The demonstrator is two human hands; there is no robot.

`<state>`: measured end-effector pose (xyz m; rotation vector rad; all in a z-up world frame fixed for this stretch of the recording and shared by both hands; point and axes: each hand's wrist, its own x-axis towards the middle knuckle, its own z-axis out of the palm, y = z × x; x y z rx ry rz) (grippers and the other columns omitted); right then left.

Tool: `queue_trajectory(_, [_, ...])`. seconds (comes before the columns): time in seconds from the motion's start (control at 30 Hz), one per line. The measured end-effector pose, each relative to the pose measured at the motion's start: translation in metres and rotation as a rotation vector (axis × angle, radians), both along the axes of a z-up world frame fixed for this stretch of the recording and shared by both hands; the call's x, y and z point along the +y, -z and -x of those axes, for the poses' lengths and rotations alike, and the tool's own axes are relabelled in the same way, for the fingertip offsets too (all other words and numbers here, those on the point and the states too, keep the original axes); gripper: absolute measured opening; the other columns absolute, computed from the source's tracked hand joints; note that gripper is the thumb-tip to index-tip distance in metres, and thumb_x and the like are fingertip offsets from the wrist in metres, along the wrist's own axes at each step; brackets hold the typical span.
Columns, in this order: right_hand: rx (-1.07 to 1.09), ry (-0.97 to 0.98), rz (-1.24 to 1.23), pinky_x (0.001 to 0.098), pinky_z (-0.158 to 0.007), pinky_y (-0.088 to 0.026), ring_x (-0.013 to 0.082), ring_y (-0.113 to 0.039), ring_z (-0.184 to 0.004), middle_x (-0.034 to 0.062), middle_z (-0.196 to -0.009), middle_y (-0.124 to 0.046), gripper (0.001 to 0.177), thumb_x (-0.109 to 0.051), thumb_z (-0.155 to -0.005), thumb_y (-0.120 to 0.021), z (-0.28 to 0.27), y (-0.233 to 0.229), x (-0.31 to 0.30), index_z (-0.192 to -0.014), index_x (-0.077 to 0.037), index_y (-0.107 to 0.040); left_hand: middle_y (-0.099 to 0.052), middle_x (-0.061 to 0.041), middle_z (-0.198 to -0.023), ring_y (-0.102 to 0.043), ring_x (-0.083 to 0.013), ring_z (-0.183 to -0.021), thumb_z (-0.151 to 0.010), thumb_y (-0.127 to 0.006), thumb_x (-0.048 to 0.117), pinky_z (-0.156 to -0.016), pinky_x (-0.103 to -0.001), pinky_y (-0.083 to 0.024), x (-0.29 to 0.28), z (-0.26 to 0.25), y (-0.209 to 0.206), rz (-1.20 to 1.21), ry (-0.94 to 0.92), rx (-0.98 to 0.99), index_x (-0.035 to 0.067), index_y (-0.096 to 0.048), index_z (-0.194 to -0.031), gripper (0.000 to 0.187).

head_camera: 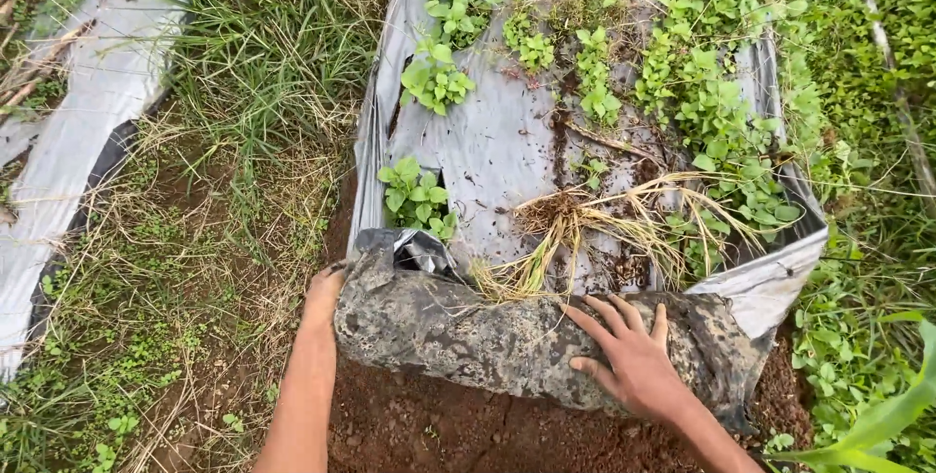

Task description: The person rolls up a black plastic sheet covering a garden bed by hand. They gather the edges of the sheet, which has small green plants growing through it, and fold it into a tight bundle, occasionally pulling away weeds or debris caught in the plastic.

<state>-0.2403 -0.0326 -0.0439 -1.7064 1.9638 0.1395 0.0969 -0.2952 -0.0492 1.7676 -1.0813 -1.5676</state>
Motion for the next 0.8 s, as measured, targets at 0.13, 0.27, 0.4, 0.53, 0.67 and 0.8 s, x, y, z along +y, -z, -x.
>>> queue_trajectory(0.13, [-0.039, 0.062, 0.07, 0.0741, -0.112, 0.005, 0.0247, -0.007, -0.151, -0.005, -0.165, -0.013, 0.071, -0.06, -0.093, -0.045, 0.014, 0.022, 0.017, -0.156, -0.048, -0.014, -0.047, 0.003, -0.063, -0.034, -0.0077, -0.053, -0.093, -0.052, 0.005, -0.052, -0.024, -0.032, -0.017, 0.036, -0.02, 0.092, 0.137, -0.052, 0.007, -0.068, -0.099, 0.016])
queue_trajectory(0.27, [-0.051, 0.25, 0.212, 0.0725, -0.113, 0.002, 0.0241, -0.009, -0.151, -0.0049, -0.166, -0.013, 0.071, -0.064, -0.091, -0.038, 0.025, 0.044, 0.034, -0.156, -0.043, -0.018, -0.061, -0.003, -0.07, -0.036, -0.006, -0.045, -0.099, -0.05, 0.004, -0.039, -0.021, -0.028, -0.022, 0.138, -0.099, 0.233, 0.376, -0.124, 0.004, -0.066, -0.131, 0.035])
queue_trajectory(0.4, [-0.111, 0.374, 0.234, 0.0708, -0.114, -0.002, 0.0277, -0.014, -0.149, -0.0013, -0.165, -0.017, 0.073, -0.07, -0.089, -0.021, 0.026, 0.033, 0.034, -0.156, -0.042, -0.019, -0.041, -0.015, -0.158, -0.041, -0.0345, -0.145, -0.091, -0.045, 0.049, -0.113, -0.063, -0.039, -0.016, 0.219, -0.134, 0.309, 0.842, -0.574, 0.005, -0.039, -0.151, 0.075])
queue_trajectory(0.53, [-0.016, 0.279, 0.261, 0.0728, -0.113, -0.005, 0.03, -0.018, -0.148, 0.0045, -0.163, -0.02, 0.073, -0.069, -0.092, -0.024, 0.016, 0.023, 0.018, -0.157, -0.037, -0.021, -0.036, -0.013, -0.161, -0.027, -0.037, -0.15, -0.097, -0.045, 0.045, -0.126, -0.061, -0.014, 0.006, 0.248, -0.094, 0.294, 1.271, -1.135, 0.011, -0.065, -0.127, 0.049])
queue_trajectory(0.67, [0.199, 0.103, -0.063, 0.075, -0.112, -0.003, 0.0338, -0.007, -0.148, 0.004, -0.164, -0.008, 0.127, -0.104, -0.061, -0.058, 0.005, -0.004, -0.01, -0.158, -0.045, -0.001, -0.041, -0.012, -0.157, -0.034, -0.0327, -0.146, -0.1, -0.038, 0.03, -0.125, -0.058, -0.016, 0.014, 0.225, -0.023, 0.227, 1.471, -1.306, 0.009, -0.048, -0.145, 0.051])
queue_trajectory(0.8, [0.202, -0.038, -0.227, 0.0724, -0.117, -0.006, 0.0379, -0.016, -0.148, 0.0042, -0.164, -0.01, 0.128, -0.096, -0.068, -0.072, 0.006, -0.027, -0.041, -0.158, -0.042, 0.002, -0.06, -0.007, -0.136, -0.043, -0.0287, -0.14, -0.105, -0.032, 0.045, -0.126, -0.06, -0.018, 0.014, 0.196, -0.018, 0.16, 1.418, -1.138, 0.01, -0.065, -0.12, 0.05])
